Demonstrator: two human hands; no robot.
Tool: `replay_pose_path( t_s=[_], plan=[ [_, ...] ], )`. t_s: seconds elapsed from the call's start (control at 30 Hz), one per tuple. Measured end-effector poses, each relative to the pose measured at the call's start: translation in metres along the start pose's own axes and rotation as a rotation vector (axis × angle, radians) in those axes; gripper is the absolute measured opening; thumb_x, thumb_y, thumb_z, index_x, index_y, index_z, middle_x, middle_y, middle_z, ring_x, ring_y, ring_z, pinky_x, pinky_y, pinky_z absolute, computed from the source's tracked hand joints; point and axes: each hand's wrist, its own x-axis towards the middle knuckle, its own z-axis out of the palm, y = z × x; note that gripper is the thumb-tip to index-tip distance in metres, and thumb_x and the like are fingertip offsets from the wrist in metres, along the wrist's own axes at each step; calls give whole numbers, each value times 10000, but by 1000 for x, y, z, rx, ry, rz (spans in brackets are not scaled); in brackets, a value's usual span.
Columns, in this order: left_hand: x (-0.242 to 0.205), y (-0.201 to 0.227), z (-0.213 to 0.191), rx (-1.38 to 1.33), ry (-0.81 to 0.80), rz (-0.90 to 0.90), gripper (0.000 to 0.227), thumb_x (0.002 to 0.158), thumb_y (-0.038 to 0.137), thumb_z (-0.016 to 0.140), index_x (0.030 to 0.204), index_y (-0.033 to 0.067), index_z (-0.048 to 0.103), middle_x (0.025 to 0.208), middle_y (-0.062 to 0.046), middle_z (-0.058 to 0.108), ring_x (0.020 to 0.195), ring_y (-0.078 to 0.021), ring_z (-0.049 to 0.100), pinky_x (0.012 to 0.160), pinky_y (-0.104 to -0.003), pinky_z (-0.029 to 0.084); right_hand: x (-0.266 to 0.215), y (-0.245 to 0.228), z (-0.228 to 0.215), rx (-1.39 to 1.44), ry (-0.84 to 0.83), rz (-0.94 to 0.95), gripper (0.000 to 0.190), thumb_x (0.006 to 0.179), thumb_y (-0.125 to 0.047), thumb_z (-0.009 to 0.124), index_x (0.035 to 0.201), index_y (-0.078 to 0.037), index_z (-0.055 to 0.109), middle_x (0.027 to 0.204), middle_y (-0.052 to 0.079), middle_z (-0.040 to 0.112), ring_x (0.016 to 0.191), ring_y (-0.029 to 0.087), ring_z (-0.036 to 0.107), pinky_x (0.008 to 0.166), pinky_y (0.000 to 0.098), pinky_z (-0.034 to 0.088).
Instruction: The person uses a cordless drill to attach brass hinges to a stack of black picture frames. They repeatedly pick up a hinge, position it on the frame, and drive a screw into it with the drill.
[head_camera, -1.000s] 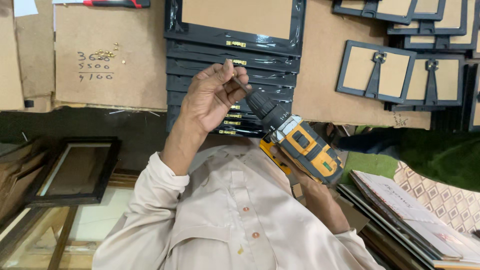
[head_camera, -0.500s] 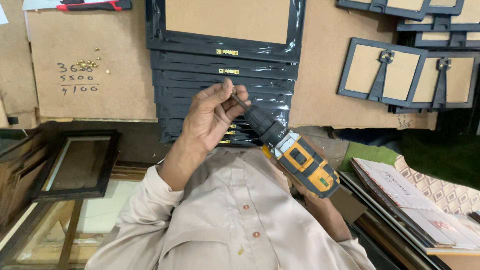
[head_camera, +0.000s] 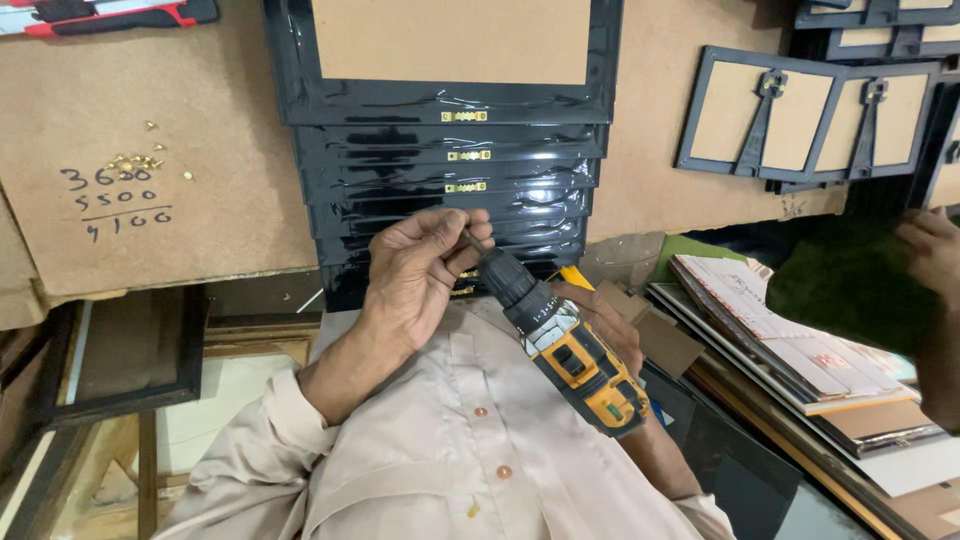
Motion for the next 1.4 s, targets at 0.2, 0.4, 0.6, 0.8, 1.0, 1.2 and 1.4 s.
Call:
replay_pose_path(
  t_s=[0.2, 0.4, 0.6, 0.8, 1.0, 1.2, 1.4],
  plan=[
    [11, 36, 7, 1520, -114, 1127, 323, 940, 112, 796, 1197, -46, 682, 1154, -171, 665, 1041, -296, 660, 898, -401, 559, 12, -20, -16, -138, 79, 48, 296, 865, -145, 815, 1110, -23, 701, 1096, 131, 718, 950, 239, 728, 821, 349, 603],
    [45, 30, -19, 1645, -106, 1251, 854, 844, 368, 881, 1447, -35, 429, 1216, -198, 615, 1052, -292, 638, 904, -408, 554, 47, -34, -29, -551, -116, -13, 292, 858, -169, 822, 1091, -40, 703, 1021, 104, 723, 883, 234, 727, 764, 357, 597],
    [66, 10, -32, 1602, 24, 1307, 982, 857, 411, 924, 1500, -17, 317, 1025, -66, 613, 811, -177, 628, 706, -349, 535, 72, -51, -20, -593, -258, 29, 292, 855, -167, 826, 1091, -59, 693, 974, 68, 727, 832, 210, 732, 735, 353, 600],
    [68, 5, -43, 1560, 2, 1309, 946, 888, 334, 949, 1498, -13, 314, 1016, -76, 617, 809, -167, 637, 691, -305, 533, 75, -55, -18, -541, -266, -54, 326, 874, -175, 836, 1151, -84, 692, 1059, 69, 742, 920, 233, 747, 823, 357, 609],
    [70, 8, -41, 1528, -10, 1305, 913, 880, 307, 927, 1487, -19, 328, 1011, -79, 643, 842, -175, 673, 704, -291, 562, 85, -53, -17, -633, -308, -72, 302, 857, -188, 846, 1103, -78, 710, 1019, 80, 743, 881, 240, 743, 787, 350, 603],
    [66, 7, -42, 1509, -3, 1304, 886, 895, 264, 917, 1493, 0, 319, 1027, -88, 641, 908, -201, 680, 770, -333, 575, 106, -86, -20, -398, -363, 259, 281, 884, -234, 797, 1084, -71, 688, 969, 62, 761, 832, 172, 754, 742, 323, 620],
    [51, 16, -47, 1372, -101, 1152, 900, 903, 162, 896, 1531, -10, 276, 1219, -158, 616, 1003, -239, 680, 875, -347, 602, 164, -109, -33, -917, -687, 342, 364, 871, -350, 776, 1141, -114, 713, 1005, 54, 764, 861, 199, 761, 783, 363, 625]
  ],
)
